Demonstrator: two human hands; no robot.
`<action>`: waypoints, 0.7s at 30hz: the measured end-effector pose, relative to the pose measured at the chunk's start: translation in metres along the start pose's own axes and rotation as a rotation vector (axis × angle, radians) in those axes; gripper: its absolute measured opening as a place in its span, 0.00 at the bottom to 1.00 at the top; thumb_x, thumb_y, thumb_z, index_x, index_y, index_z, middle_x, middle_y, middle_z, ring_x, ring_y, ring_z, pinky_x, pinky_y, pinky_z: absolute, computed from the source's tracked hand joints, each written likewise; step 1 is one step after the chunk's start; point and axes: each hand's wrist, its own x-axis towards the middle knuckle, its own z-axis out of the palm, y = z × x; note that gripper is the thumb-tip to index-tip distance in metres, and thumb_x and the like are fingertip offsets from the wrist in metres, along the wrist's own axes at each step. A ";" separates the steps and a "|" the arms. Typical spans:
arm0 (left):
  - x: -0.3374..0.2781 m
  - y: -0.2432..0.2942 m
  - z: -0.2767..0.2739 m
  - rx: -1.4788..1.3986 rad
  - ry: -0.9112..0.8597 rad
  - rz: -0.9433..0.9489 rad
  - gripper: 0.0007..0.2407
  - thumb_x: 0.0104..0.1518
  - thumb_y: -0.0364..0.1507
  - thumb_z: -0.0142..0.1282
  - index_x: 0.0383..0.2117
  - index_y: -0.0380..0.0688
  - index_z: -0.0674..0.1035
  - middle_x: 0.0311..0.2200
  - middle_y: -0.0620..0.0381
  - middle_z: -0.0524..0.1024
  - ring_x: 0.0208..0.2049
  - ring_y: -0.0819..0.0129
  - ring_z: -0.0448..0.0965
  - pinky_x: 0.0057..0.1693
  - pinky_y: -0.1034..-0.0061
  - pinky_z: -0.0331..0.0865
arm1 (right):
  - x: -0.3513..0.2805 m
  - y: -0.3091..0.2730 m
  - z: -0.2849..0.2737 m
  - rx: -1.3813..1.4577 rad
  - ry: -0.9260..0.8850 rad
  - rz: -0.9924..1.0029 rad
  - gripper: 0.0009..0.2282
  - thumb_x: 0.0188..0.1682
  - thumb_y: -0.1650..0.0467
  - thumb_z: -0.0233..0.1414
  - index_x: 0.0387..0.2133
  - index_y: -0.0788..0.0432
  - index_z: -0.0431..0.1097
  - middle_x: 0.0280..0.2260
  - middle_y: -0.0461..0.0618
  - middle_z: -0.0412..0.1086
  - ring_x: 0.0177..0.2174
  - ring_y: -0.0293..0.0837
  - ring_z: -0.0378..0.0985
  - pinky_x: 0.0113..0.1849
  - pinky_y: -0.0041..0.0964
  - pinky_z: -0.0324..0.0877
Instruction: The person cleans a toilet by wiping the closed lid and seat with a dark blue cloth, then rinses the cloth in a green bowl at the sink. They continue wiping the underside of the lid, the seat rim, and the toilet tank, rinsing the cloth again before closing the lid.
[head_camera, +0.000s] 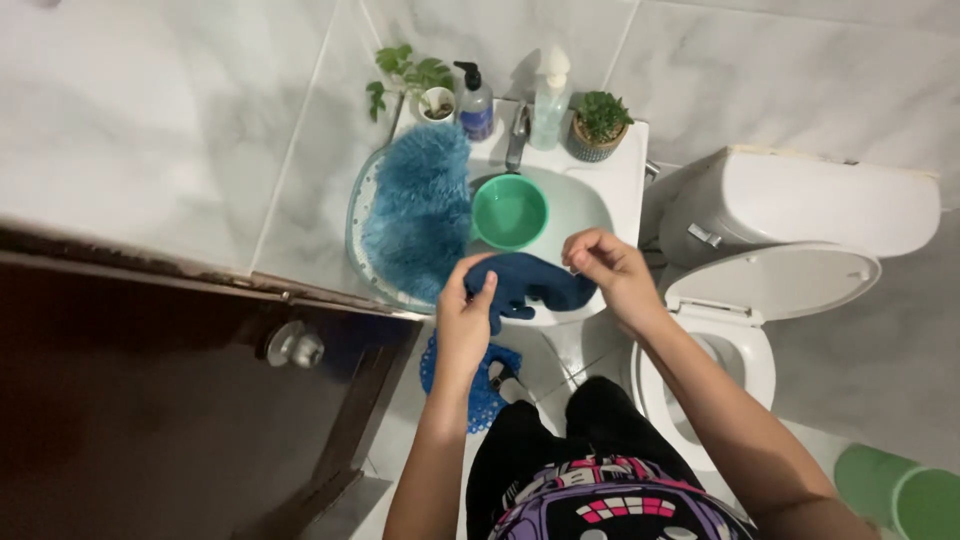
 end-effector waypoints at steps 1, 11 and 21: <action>0.003 -0.006 0.000 0.000 -0.021 -0.031 0.10 0.63 0.26 0.54 0.50 0.44 0.81 0.45 0.41 0.81 0.53 0.56 0.77 0.59 0.61 0.70 | 0.003 -0.003 0.000 -0.009 0.036 0.007 0.03 0.54 0.73 0.55 0.33 0.62 0.72 0.32 0.51 0.72 0.36 0.41 0.73 0.44 0.35 0.67; 0.037 -0.042 0.011 0.154 -0.035 -0.130 0.10 0.63 0.28 0.55 0.49 0.50 0.82 0.45 0.38 0.81 0.53 0.38 0.77 0.57 0.54 0.71 | 0.057 -0.006 -0.018 -0.041 0.125 -0.040 0.03 0.54 0.73 0.56 0.32 0.62 0.72 0.24 0.49 0.70 0.29 0.37 0.68 0.39 0.28 0.64; 0.065 -0.048 0.028 0.248 -0.026 -0.204 0.10 0.61 0.26 0.57 0.46 0.56 0.84 0.42 0.45 0.83 0.50 0.42 0.80 0.56 0.56 0.72 | 0.139 0.032 -0.017 -0.024 0.003 -0.035 0.03 0.54 0.73 0.57 0.33 0.61 0.73 0.23 0.48 0.69 0.28 0.39 0.71 0.35 0.30 0.69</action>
